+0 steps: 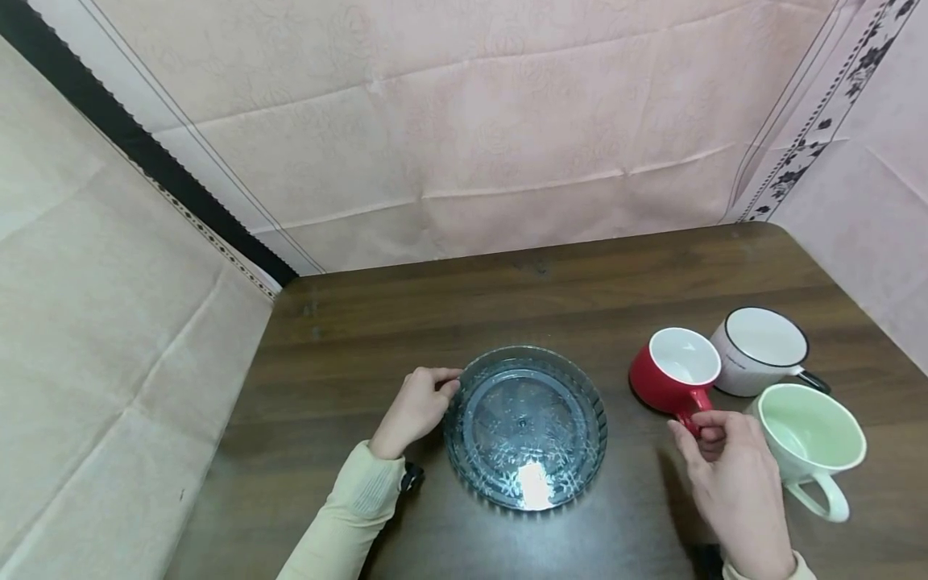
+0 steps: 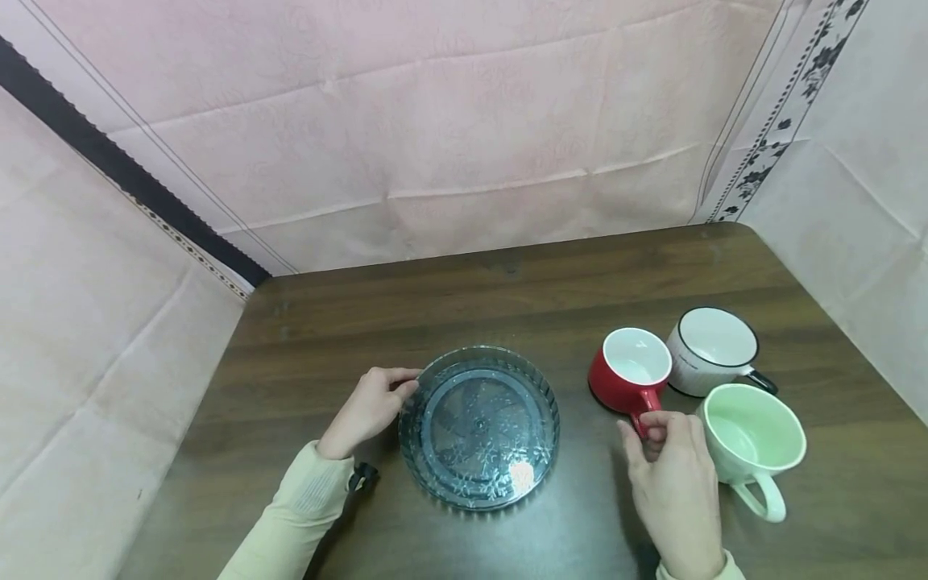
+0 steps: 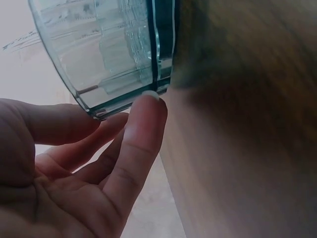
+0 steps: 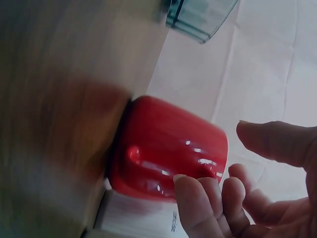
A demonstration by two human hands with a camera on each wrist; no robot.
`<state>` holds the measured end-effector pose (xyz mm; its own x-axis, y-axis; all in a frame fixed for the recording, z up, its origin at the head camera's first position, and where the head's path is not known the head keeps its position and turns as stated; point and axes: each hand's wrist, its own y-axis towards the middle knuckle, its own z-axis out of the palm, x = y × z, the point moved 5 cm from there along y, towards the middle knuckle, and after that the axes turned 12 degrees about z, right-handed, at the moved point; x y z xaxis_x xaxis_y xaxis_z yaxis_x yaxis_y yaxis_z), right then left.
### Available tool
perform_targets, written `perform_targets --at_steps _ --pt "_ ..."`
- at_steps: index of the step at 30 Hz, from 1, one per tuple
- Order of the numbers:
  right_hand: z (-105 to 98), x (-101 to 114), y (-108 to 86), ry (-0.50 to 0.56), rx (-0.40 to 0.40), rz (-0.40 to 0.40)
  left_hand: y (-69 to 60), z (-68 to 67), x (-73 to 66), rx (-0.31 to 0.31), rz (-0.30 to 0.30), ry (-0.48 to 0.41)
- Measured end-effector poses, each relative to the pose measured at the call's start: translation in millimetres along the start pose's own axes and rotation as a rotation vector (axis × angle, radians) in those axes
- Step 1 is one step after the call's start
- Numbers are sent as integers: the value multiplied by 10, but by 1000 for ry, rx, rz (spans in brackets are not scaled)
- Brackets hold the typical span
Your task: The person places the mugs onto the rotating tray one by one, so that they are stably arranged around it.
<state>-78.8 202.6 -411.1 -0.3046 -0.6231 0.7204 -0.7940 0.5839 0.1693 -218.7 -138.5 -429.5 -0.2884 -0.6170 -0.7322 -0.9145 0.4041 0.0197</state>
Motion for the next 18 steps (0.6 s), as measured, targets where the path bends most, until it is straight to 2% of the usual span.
perform_targets --at_steps 3,8,14,18 --pt "-22 -12 24 16 -26 -7 5 1 4 4 -8 -4" --pt "-21 -14 43 20 -25 -13 -3 2 12 8 -14 -19" --pt "-25 -1 59 -62 -13 47 -7 -8 -13 -13 10 -10" --pt "-31 10 59 -110 -15 63 -11 -7 -10 -5 0 -31"
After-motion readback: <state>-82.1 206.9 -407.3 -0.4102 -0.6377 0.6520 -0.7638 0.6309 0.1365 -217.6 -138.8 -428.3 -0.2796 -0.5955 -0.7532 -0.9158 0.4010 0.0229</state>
